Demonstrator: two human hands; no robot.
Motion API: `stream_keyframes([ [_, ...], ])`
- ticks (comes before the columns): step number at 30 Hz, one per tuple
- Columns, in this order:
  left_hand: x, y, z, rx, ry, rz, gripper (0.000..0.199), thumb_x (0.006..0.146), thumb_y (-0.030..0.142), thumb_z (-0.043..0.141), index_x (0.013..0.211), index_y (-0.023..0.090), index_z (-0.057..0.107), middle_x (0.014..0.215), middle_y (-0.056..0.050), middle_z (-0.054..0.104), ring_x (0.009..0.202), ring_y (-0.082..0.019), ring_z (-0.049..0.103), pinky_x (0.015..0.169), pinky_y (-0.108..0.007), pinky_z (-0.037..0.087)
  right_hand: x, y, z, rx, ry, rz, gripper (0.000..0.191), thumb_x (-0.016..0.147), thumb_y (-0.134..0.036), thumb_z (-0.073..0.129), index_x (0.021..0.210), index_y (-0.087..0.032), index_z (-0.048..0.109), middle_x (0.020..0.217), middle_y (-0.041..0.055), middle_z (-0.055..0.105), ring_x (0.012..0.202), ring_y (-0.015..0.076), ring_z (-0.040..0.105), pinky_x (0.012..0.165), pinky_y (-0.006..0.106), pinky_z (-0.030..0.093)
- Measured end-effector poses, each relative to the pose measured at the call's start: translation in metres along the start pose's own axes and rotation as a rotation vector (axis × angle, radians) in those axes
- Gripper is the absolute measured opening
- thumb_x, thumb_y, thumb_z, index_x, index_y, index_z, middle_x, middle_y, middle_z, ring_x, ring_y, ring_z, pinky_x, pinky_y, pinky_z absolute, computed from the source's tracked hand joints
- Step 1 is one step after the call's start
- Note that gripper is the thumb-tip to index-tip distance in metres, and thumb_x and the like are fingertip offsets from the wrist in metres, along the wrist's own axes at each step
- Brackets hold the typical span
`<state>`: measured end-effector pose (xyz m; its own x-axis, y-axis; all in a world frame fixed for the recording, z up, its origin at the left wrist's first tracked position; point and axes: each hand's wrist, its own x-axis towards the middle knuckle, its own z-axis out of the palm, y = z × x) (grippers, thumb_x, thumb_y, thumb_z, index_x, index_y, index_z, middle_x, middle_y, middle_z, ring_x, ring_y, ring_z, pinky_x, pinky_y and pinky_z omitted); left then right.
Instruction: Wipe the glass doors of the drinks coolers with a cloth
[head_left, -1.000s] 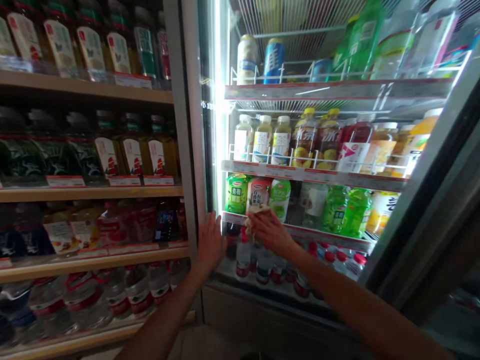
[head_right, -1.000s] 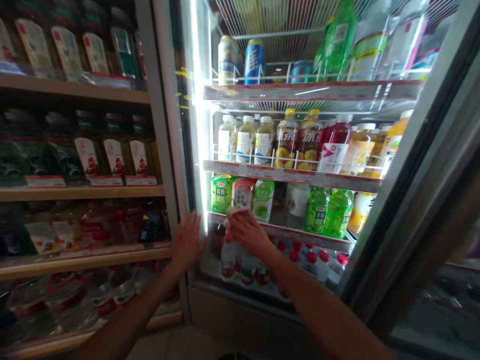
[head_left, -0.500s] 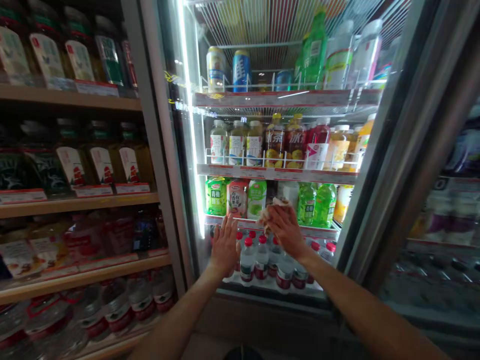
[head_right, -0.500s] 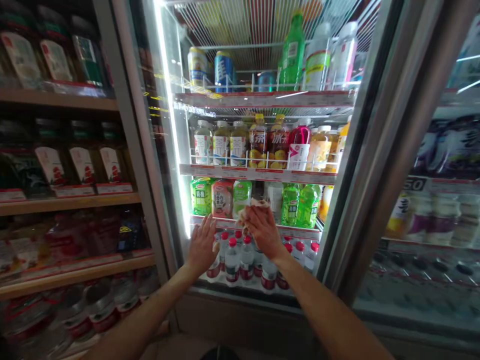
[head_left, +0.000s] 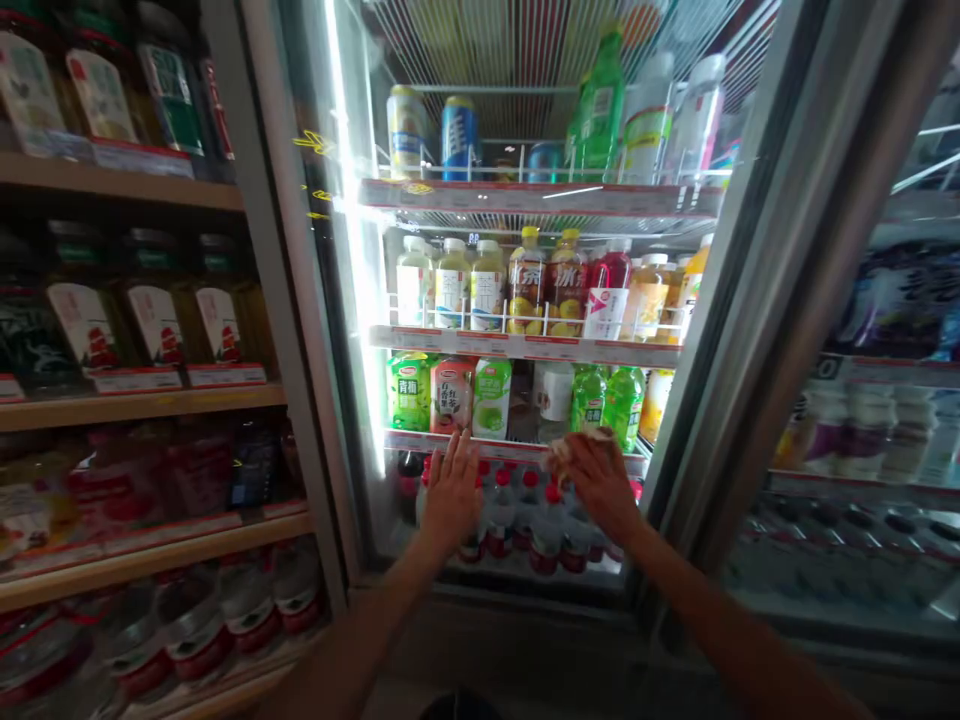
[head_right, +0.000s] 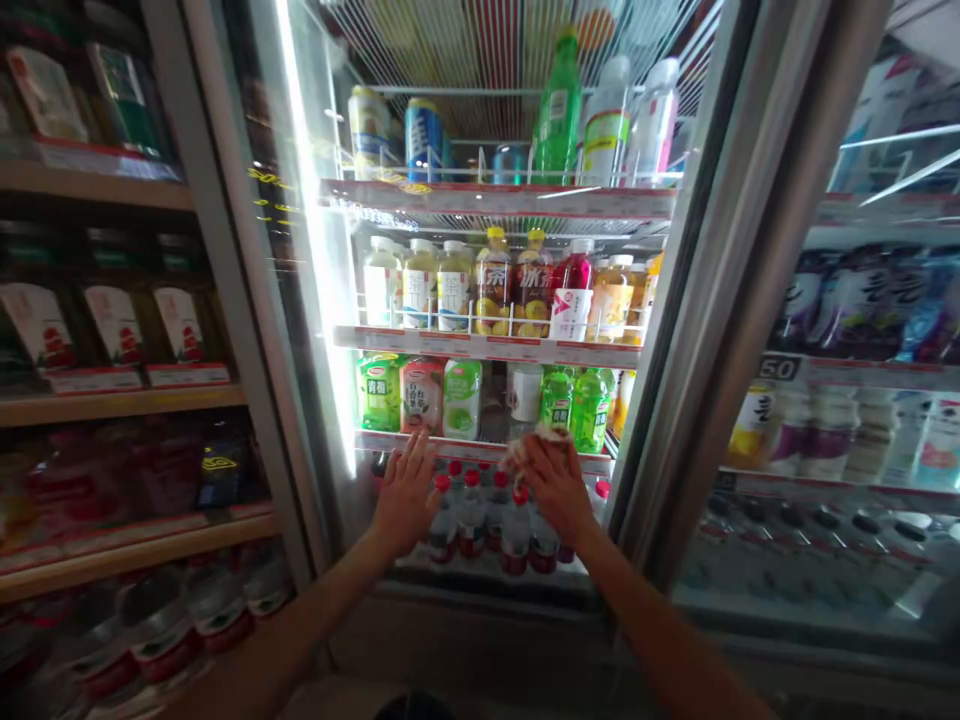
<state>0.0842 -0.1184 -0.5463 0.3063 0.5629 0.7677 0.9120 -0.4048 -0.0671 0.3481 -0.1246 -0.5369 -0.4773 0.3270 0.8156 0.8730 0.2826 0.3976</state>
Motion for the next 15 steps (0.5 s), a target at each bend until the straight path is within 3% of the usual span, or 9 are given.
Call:
stream_keyframes([
  [3, 0.003, 0.002, -0.003, -0.022, 0.011, 0.020, 0.058, 0.078, 0.016, 0.047, 0.134, 0.011, 0.038, 0.148, -0.014, 0.029, 0.139, -0.027, 0.021, 0.112, -0.049, 0.023, -0.021, 0.001, 0.002, 0.013, -0.056, -0.080, 0.034, 0.083, -0.017, 0.049, 0.114, -0.026, 0.060, 0.130, 0.0065, 0.055, 0.125, 0.0232, 0.043, 0.112, 0.052, 0.020],
  [7, 0.008, 0.012, -0.005, -0.162, 0.030, 0.001, 0.059, 0.077, 0.014, 0.047, 0.135, 0.014, 0.037, 0.148, -0.013, 0.029, 0.139, -0.025, 0.020, 0.113, -0.049, 0.022, 0.005, 0.014, -0.012, 0.098, 0.050, 0.029, 0.033, 0.083, -0.016, 0.049, 0.114, -0.022, 0.062, 0.129, 0.0103, 0.055, 0.124, 0.0241, 0.045, 0.107, 0.049, 0.032],
  [11, 0.016, 0.033, -0.007, -0.568, 0.041, -0.141, 0.056, 0.078, 0.016, 0.046, 0.133, 0.015, 0.039, 0.146, -0.013, 0.033, 0.136, -0.023, 0.028, 0.112, -0.045, 0.027, 0.040, -0.003, -0.036, 0.580, 0.196, 0.411, 0.032, 0.086, -0.022, 0.046, 0.113, -0.021, 0.062, 0.124, 0.0110, 0.058, 0.118, 0.0215, 0.052, 0.096, 0.040, 0.047],
  [13, 0.021, 0.047, -0.009, -0.859, 0.017, -0.312, 0.055, 0.077, 0.020, 0.050, 0.131, 0.016, 0.041, 0.142, -0.012, 0.040, 0.133, -0.023, 0.034, 0.110, -0.044, 0.029, 0.044, -0.024, -0.048, 0.937, 0.154, 0.653, 0.035, 0.086, -0.028, 0.044, 0.118, -0.023, 0.059, 0.112, 0.0098, 0.064, 0.096, 0.0192, 0.063, 0.076, 0.035, 0.056],
  [15, 0.026, 0.063, -0.013, -1.232, -0.067, -0.561, 0.055, 0.073, 0.023, 0.058, 0.126, 0.019, 0.047, 0.136, -0.010, 0.047, 0.126, -0.023, 0.043, 0.107, -0.043, 0.033, 0.042, -0.044, -0.057, 1.241, 0.068, 0.890, 0.042, 0.085, -0.036, 0.047, 0.125, -0.025, 0.053, 0.098, 0.0072, 0.069, 0.066, 0.0152, 0.064, 0.051, 0.029, 0.054],
])
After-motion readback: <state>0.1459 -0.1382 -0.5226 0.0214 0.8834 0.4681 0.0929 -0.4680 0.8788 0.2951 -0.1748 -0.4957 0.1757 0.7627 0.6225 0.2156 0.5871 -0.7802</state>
